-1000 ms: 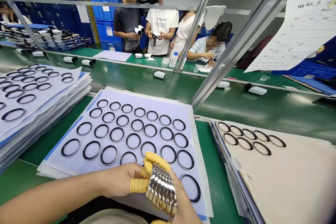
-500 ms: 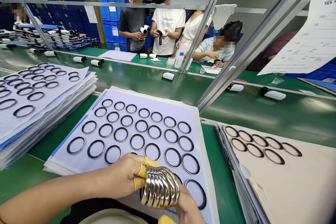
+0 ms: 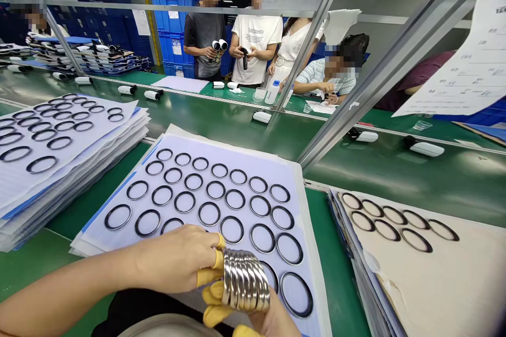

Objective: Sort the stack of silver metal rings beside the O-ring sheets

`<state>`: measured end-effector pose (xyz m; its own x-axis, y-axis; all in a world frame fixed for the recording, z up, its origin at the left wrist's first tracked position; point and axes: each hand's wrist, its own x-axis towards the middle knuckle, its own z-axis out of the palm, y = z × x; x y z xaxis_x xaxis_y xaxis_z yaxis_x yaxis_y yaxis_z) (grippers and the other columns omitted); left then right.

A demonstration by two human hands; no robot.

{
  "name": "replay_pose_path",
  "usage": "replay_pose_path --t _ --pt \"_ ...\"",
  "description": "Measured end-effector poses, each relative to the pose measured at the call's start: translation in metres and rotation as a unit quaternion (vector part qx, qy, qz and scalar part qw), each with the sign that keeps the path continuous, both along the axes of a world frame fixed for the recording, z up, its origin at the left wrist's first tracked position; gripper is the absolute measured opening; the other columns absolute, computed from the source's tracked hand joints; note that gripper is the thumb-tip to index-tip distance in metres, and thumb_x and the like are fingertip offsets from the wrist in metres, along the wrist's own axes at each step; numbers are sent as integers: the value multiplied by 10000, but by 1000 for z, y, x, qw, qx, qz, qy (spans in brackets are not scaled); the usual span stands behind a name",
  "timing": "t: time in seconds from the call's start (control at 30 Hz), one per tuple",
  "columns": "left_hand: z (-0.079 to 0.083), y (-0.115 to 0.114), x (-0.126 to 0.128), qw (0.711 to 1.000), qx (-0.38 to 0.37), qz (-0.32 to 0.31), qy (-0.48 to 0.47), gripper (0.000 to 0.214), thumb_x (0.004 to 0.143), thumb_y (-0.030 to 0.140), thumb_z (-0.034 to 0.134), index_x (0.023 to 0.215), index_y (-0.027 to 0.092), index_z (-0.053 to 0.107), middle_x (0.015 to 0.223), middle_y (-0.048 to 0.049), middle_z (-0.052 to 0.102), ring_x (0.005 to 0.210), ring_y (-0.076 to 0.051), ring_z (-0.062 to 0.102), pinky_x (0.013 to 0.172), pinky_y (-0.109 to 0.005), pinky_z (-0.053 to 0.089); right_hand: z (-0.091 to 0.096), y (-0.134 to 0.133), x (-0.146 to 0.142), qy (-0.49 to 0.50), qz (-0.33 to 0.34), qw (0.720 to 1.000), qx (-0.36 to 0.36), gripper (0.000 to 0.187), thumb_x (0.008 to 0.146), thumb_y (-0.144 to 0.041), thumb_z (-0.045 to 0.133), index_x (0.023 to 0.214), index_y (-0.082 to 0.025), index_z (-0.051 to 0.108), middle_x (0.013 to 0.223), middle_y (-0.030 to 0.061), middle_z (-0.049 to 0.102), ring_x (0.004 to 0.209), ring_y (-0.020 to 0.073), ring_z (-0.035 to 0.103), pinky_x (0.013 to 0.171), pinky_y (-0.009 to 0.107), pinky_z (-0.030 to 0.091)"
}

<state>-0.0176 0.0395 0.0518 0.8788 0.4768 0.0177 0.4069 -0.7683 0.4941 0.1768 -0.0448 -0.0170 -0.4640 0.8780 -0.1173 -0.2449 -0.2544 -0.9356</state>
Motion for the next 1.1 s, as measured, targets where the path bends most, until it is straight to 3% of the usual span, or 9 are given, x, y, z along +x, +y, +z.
replay_pose_path --t 0.1,0.2,0.27,0.4,0.5,0.63,0.83,0.97,1.1 --pt "11 4 -6 994 -95 -46 37 132 809 122 581 698 187 551 632 38 551 552 -110 523 542 -205 391 7 12 8 -152 4 980 126 512 629 -534 785 1032 -229 704 1064 120 711 982 362 644 881 501 502" --pt "3 5 -3 943 -325 -72 -6 119 861 287 576 796 187 575 576 51 539 463 -93 517 470 -172 401 10 22 15 -171 16 964 200 612 549 -552 823 1075 -261 708 1093 115 702 1051 385 609 915 482 496" --pt "-10 3 3 893 -437 -96 -43 383 903 526 471 873 164 594 613 16 597 440 -95 533 473 -182 440 7 21 18 -145 2 975 168 754 556 -517 838 1236 -290 606 1152 109 681 1104 372 599 951 477 481" --pt "-35 -5 15 849 -503 -93 -129 773 809 779 264 929 109 631 734 -92 670 517 -131 583 495 -217 465 3 9 19 -40 -20 998 52 950 629 -456 822 1429 -329 323 1227 118 628 957 311 691 870 459 536" --pt "-42 -10 23 795 -573 -33 -197 742 791 768 373 966 111 669 863 -123 684 644 -162 622 594 -257 502 8 9 15 -25 -14 996 79 990 572 -557 816 1406 -313 343 1300 153 535 822 286 704 698 408 589" --pt "-40 -13 32 726 -645 57 -231 424 781 554 651 835 138 709 815 -67 679 732 -160 613 719 -287 491 13 18 14 -95 -66 976 184 892 607 -644 742 1357 -281 426 1250 151 508 1043 349 606 802 435 559" --pt "-38 -7 32 739 -622 92 -242 386 705 512 743 701 129 702 651 -19 615 567 -111 544 629 -260 482 7 11 18 -48 -76 982 164 996 631 -584 771 1452 -300 282 1375 145 472 1194 347 536 990 470 457" --pt "-33 -6 26 799 -545 49 -249 474 774 583 636 668 122 676 677 -45 601 639 -134 536 631 -255 483 6 3 16 32 -69 992 104 917 679 -503 782 1444 -311 314 1463 113 429 1325 314 434 1075 443 368" --pt "-22 -6 23 867 -439 46 -231 495 827 572 573 632 122 641 729 -43 563 704 -142 540 675 -255 481 1 3 14 52 -33 992 109 882 702 -471 770 1439 -326 307 1369 98 552 1269 309 510 1067 471 371"
